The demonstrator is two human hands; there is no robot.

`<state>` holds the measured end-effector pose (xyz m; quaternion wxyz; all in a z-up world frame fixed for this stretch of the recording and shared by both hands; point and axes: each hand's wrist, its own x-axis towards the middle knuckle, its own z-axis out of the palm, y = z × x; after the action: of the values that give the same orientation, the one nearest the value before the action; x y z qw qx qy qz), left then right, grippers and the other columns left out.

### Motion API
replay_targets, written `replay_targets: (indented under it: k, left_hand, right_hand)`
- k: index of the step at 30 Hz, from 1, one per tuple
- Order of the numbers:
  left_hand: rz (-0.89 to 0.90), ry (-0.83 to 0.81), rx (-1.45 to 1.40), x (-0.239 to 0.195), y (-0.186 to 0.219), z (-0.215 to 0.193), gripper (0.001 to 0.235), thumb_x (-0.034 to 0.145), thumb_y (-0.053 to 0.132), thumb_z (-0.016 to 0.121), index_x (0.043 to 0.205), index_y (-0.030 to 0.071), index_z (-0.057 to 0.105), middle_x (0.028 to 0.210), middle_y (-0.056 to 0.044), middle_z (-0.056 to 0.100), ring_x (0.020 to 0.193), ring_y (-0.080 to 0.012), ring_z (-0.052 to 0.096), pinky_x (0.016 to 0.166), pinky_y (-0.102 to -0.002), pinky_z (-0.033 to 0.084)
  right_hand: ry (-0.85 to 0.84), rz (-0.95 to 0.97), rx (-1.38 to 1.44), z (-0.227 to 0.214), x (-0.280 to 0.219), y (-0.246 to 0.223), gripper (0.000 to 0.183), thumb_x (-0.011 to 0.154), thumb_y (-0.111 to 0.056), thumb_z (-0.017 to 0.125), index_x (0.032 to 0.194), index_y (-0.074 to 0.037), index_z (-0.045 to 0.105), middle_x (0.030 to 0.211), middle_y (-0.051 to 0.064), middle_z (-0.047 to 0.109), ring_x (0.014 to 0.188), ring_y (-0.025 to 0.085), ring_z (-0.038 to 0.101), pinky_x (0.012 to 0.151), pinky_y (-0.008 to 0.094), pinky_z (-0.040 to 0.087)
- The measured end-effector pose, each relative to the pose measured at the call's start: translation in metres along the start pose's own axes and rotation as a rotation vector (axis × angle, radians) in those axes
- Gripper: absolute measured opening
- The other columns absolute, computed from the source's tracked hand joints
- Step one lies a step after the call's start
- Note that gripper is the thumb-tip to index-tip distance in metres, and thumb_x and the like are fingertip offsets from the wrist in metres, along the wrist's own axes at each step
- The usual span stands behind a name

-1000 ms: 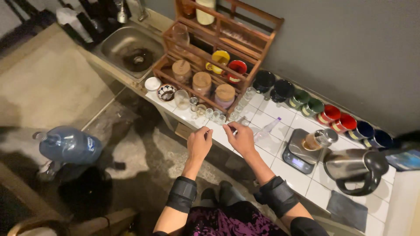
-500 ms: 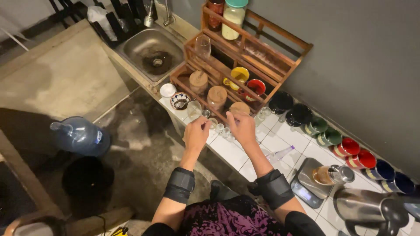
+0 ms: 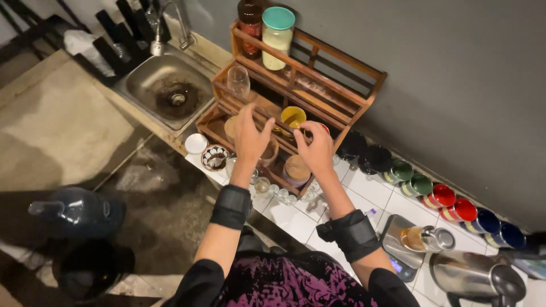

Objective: Clean glass jars with a cloth and pour hot water from a kettle into a shaker.

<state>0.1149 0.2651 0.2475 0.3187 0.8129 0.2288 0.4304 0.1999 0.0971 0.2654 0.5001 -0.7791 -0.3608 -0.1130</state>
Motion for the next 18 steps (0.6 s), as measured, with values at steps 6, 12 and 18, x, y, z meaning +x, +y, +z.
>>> replay_targets:
  k: [6, 12, 18]
  left_hand:
    - [0.074, -0.011, -0.077, 0.077, -0.034, 0.042, 0.079, 0.085, 0.029, 0.085, 0.143, -0.005, 0.045, 0.144, -0.027, 0.051, 0.135, -0.0435, 0.047, 0.114, -0.048, 0.039]
    - [0.075, -0.126, -0.109, 0.148, -0.052, 0.077, 0.088, 0.089, 0.032, 0.084, 0.15, -0.007, 0.034, 0.151, -0.028, 0.042, 0.14, -0.0453, 0.04, 0.115, -0.049, 0.036]
    - [0.15, -0.129, -0.15, 0.193, -0.063, 0.114, 0.094, 0.088, 0.031, 0.088, 0.152, -0.007, 0.029, 0.153, -0.029, 0.036, 0.141, -0.0466, 0.038, 0.116, -0.05, 0.035]
  right_hand:
    - [0.038, 0.139, -0.046, 0.012, 0.034, -0.011, 0.024, 0.091, -0.018, 0.075, 0.107, -0.002, 0.07, 0.106, 0.01, 0.072, 0.082, 0.024, 0.07, 0.073, 0.033, 0.057]
    - [0.116, 0.197, -0.057, 0.023, 0.054, -0.013, 0.022, 0.092, -0.018, 0.074, 0.107, -0.003, 0.07, 0.107, 0.008, 0.073, 0.089, 0.022, 0.072, 0.071, 0.032, 0.056]
    - [0.166, 0.237, -0.07, 0.027, 0.056, 0.003, 0.024, 0.093, -0.019, 0.074, 0.109, -0.002, 0.07, 0.112, 0.009, 0.073, 0.097, 0.022, 0.073, 0.075, 0.031, 0.059]
